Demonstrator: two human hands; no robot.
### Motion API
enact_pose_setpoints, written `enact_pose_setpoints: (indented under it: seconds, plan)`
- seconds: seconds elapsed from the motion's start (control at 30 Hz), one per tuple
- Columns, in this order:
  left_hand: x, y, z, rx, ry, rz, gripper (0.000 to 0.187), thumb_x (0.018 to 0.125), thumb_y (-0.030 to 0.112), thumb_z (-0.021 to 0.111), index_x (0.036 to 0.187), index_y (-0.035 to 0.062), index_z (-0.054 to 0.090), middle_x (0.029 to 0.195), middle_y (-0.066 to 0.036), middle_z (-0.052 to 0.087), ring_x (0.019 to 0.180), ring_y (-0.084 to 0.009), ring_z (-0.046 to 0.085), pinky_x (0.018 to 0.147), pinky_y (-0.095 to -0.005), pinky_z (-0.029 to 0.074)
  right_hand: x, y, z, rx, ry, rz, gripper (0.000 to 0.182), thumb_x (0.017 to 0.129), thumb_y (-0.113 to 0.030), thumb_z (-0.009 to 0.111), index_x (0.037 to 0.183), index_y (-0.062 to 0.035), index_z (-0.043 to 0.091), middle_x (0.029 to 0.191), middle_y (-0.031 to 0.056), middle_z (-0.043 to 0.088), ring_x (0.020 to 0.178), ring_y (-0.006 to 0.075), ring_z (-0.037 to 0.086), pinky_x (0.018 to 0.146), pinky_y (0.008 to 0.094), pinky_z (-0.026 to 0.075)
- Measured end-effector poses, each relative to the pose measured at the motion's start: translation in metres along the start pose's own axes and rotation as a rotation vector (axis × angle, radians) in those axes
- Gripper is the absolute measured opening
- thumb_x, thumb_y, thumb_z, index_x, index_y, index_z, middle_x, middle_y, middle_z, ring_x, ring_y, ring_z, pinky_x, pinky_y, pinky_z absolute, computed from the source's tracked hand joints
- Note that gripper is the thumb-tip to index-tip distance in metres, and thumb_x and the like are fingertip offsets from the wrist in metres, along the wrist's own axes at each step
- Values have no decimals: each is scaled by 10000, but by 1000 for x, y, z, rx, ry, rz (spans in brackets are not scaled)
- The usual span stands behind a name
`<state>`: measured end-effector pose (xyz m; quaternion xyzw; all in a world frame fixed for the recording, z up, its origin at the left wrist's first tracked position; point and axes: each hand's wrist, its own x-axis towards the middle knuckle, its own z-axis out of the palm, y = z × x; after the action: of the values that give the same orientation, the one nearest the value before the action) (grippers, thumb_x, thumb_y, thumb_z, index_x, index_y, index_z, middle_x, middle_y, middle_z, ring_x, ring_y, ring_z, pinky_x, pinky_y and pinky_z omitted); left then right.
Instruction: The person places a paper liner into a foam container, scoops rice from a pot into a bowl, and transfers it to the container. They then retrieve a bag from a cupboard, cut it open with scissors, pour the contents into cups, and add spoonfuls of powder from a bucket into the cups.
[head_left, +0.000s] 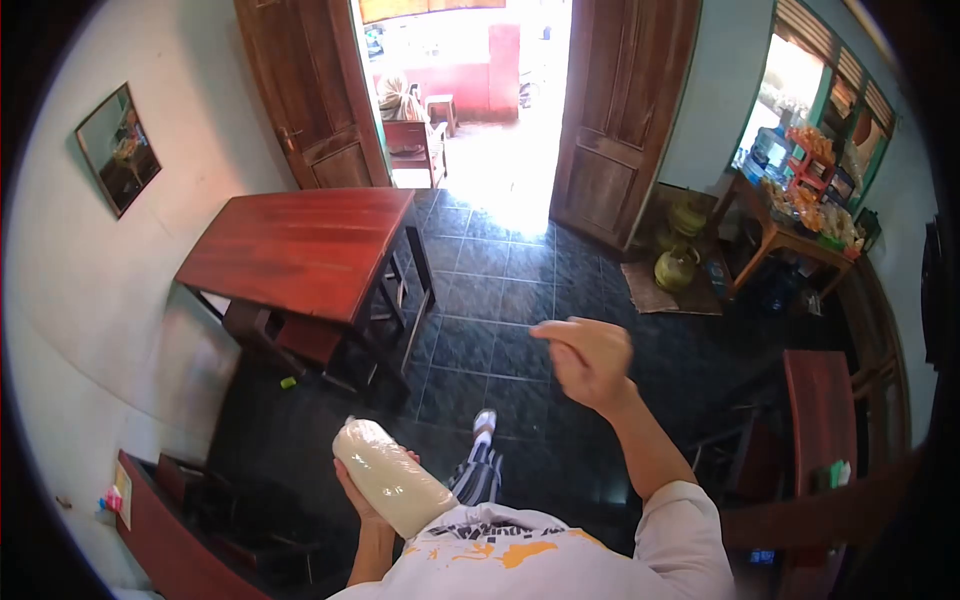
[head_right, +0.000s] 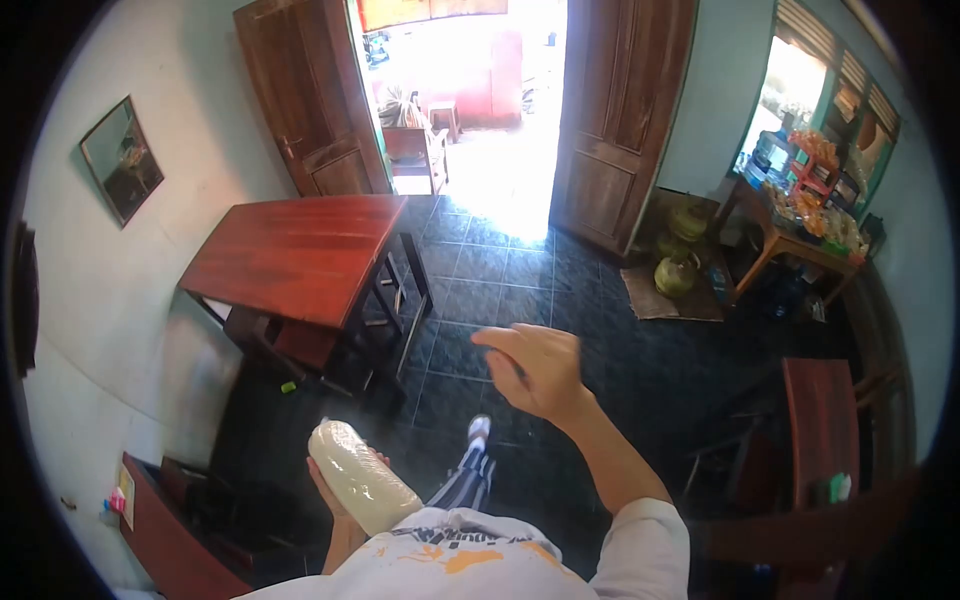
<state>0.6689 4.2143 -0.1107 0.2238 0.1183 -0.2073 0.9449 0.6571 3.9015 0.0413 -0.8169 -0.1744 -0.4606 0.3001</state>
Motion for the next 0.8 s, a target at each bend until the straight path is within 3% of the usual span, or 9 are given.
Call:
enact_pose_setpoints:
  seconds: [0.17, 0.2, 0.27, 0.3, 0.4, 0.43, 0.5, 0.67, 0.8]
  plan:
    - [213, -1, 70, 9, -86, 80, 838, 776, 758, 423, 1158, 22, 542, 982, -167, 611, 920, -329, 607, 910, -468, 468, -52, 266, 118, -44, -138, 323, 63, 840, -104, 602, 842, -44, 618, 710, 137, 599, 608, 321, 585, 534, 357, 452]
    - [263, -5, 92, -15, -116, 58, 844, 776, 758, 424, 1161, 17, 540, 990, -173, 610, 924, -331, 604, 922, -467, 460, -81, 308, 122, -54, -312, 546, 107, 870, -121, 563, 886, -39, 632, 820, 147, 646, 770, 333, 638, 641, 382, 502]
    - [349, -8, 136, -38, -138, 8, 855, 776, 758, 426, 1167, 6, 535, 1007, -184, 607, 932, -337, 598, 945, -466, 444, -134, 363, 119, -184, -441, 743, 159, 893, -198, 539, 866, -55, 601, 843, 169, 638, 773, 360, 616, 629, 427, 489]
    - [389, -15, 170, -51, -65, -8, 835, 783, 780, 364, 1162, 58, 542, 962, -171, 613, 875, -342, 611, 842, -473, 493, -163, 384, 110, -218, -462, 827, 206, 904, -242, 512, 869, -62, 604, 821, 175, 635, 760, 367, 615, 629, 446, 482]
    - [518, -37, 242, -56, -136, -81, 888, 786, 787, 343, 1149, -5, 519, 950, -183, 612, 882, -327, 614, 871, -472, 488, -251, 436, 80, -402, -382, 1206, 264, 882, -302, 521, 837, -60, 618, 732, 175, 632, 708, 392, 609, 614, 461, 476]
    - [559, -48, 259, -26, -202, -87, 911, 787, 789, 338, 1158, -28, 497, 973, -192, 605, 910, -321, 609, 897, -470, 478, -268, 450, 68, -452, -414, 1436, 284, 877, -323, 526, 825, -64, 629, 688, 168, 628, 670, 374, 614, 584, 449, 476]
    - [644, -72, 290, -37, -289, -136, 903, 784, 767, 402, 1180, -41, 480, 1005, -197, 586, 962, -313, 583, 955, -454, 436, -325, 490, 55, -477, -196, 1608, 266, 876, -243, 506, 753, -42, 631, 630, 107, 644, 529, 222, 632, 518, 360, 489]
    - [822, -128, 363, -169, -194, -214, 903, 787, 780, 359, 1177, -26, 479, 1015, -204, 590, 958, -330, 592, 933, -476, 451, -282, 683, 61, -346, -27, 2128, 271, 898, -161, 476, 704, -45, 625, 597, 83, 628, 445, 164, 586, 425, 301, 464]
    - [940, -136, 433, -175, -101, -188, 913, 774, 789, 373, 1162, -29, 489, 997, -197, 600, 914, -327, 605, 917, -466, 463, -150, 939, 128, -109, 21, 1787, 222, 897, -162, 492, 747, -59, 618, 584, 50, 588, 458, 111, 544, 400, 268, 422]
